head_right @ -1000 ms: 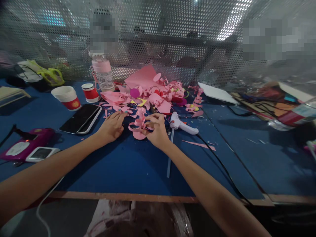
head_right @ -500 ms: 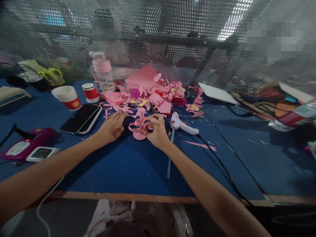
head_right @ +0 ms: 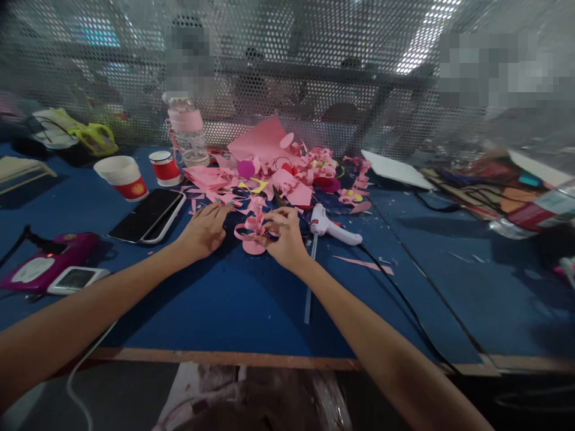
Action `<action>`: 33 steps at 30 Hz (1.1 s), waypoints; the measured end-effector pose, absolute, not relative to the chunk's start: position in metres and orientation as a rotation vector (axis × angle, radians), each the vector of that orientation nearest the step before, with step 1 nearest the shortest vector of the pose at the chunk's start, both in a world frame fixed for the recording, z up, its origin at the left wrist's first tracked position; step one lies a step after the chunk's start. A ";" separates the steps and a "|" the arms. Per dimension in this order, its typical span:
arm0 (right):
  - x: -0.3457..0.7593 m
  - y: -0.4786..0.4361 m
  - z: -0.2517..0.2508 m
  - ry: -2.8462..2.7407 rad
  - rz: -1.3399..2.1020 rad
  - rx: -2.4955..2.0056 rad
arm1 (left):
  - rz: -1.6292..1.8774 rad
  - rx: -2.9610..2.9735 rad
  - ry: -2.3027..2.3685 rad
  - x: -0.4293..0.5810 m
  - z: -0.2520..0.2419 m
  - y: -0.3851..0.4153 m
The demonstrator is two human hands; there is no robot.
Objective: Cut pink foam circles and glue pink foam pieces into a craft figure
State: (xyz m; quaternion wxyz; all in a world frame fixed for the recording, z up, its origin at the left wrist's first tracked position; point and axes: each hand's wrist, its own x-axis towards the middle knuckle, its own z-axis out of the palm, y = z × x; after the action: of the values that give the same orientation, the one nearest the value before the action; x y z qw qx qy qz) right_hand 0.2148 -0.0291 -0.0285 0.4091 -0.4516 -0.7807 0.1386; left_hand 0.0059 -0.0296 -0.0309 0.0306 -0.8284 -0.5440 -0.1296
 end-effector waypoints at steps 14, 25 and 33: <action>0.214 -0.028 -0.032 -1.927 0.391 -1.115 | -0.398 -2.555 -1.708 0.007 -0.029 -0.030; 0.215 -0.028 -0.031 -1.953 0.337 -1.120 | -0.384 -2.561 -1.698 0.006 -0.030 -0.030; 0.215 -0.025 -0.034 -2.000 0.286 -1.123 | -0.401 -2.564 -1.685 0.006 -0.030 -0.031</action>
State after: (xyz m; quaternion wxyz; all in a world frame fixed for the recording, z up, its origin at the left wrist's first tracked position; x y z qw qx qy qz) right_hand 0.2155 -0.0248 -0.0337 0.4035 -0.4445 -0.7917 0.1133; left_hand 0.0062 -0.0311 -0.0295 0.0237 -0.8284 -0.5443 -0.1297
